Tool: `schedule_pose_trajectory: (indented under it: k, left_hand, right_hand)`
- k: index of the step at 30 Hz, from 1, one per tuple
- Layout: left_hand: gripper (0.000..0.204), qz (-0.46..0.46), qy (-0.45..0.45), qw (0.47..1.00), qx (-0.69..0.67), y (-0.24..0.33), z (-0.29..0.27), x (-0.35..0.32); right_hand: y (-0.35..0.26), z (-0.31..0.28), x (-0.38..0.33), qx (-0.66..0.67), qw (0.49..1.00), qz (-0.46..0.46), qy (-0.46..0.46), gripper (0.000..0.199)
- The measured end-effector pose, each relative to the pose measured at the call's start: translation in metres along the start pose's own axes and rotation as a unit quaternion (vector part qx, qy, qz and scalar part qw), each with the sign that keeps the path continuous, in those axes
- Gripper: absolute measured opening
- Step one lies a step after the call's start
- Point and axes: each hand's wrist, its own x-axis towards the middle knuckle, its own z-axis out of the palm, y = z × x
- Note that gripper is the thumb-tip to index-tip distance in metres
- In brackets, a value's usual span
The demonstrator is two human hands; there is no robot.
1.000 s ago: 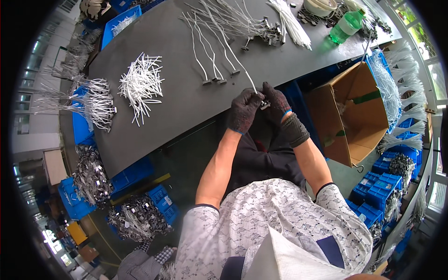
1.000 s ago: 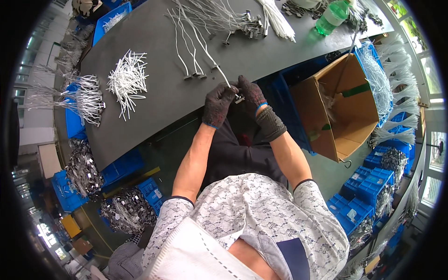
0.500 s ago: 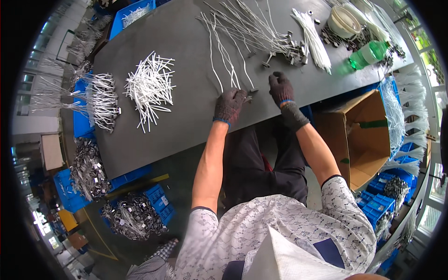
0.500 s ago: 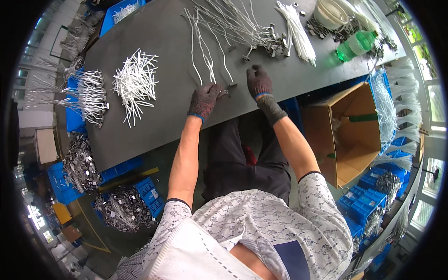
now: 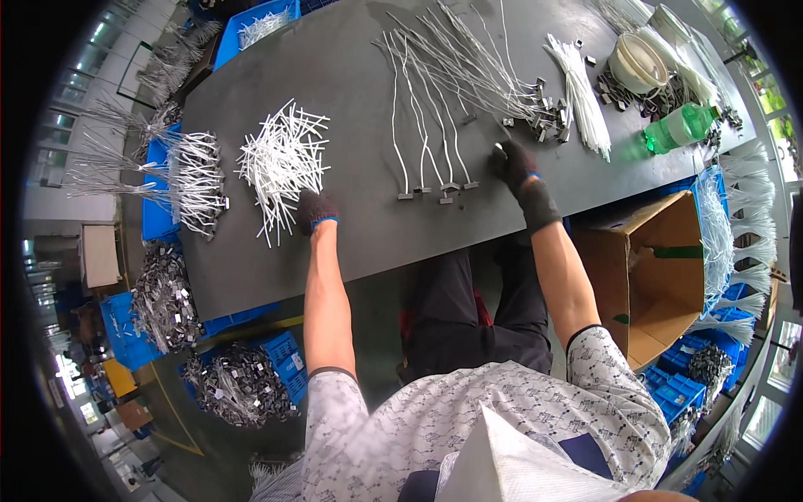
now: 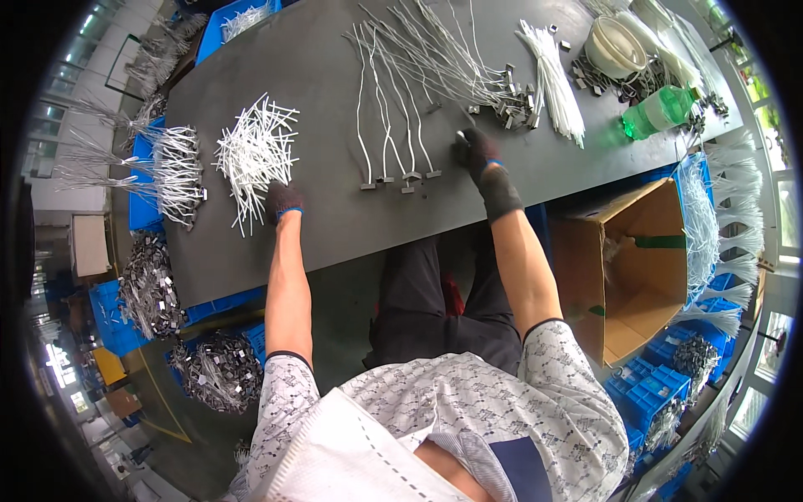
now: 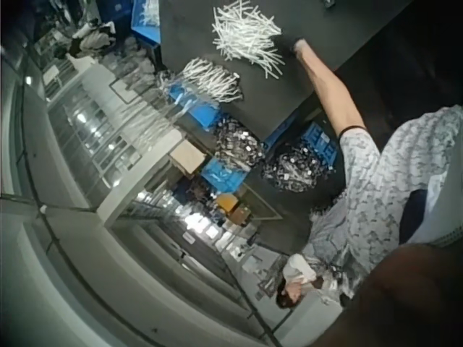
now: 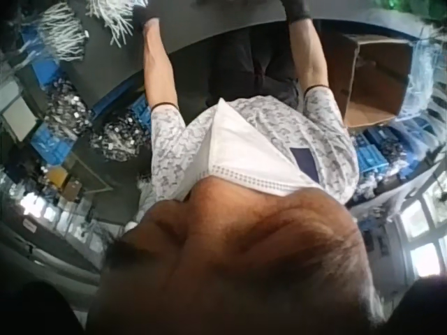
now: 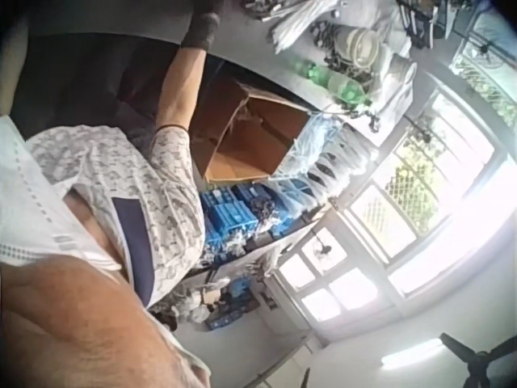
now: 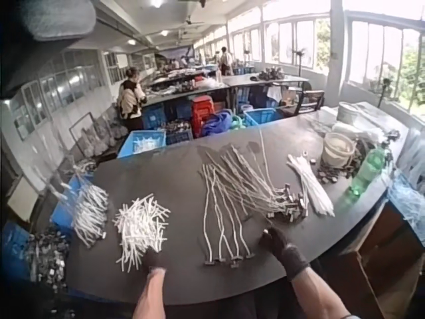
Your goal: Arranging and sorting white electronic wire harnesses on a workbench.
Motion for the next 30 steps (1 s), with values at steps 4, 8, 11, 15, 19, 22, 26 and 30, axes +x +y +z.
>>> schedule_pose_trajectory:
  k: [4,8,11,15,19,22,26,30]
  left_hand:
    - [0.044,-0.023,-0.049,0.998,-0.018,-0.011,0.01,0.006]
    - [0.048,0.023,-0.006,0.999,-0.027,-0.055,0.025,0.055]
    - [0.051,0.057,-0.07,0.996,-0.013,-0.062,0.042,0.035]
    - [0.047,0.036,-0.156,0.987,-0.007,0.0,0.004,-0.016]
    - [0.031,0.096,-0.081,0.992,-0.003,-0.012,0.001,-0.019]
    - [0.03,0.091,-0.115,0.989,-0.006,-0.036,0.0,-0.008]
    - [0.031,0.075,-0.211,0.974,-0.014,-0.021,-0.011,-0.019]
    - [0.031,0.109,-0.088,0.99,-0.022,-0.028,-0.005,-0.031]
  right_hand:
    - [-0.026,-0.033,-0.084,-0.1,0.988,-0.114,-0.031,0.022]
    - [0.037,-0.061,-0.139,0.054,0.982,-0.167,-0.066,0.029]
    - [0.022,-0.104,-0.207,0.207,0.974,0.09,-0.006,0.026]
    - [0.056,-0.165,-0.3,-0.293,0.953,0.052,-0.053,0.03]
    - [0.125,-0.197,-0.365,-0.437,0.887,0.065,-0.137,0.025]
    - [0.12,-0.211,-0.396,-0.42,0.874,0.095,-0.223,0.024]
    - [0.139,-0.223,-0.428,-0.406,0.875,0.166,-0.205,0.025]
    - [0.14,-0.216,-0.43,-0.397,0.887,0.131,-0.195,0.026]
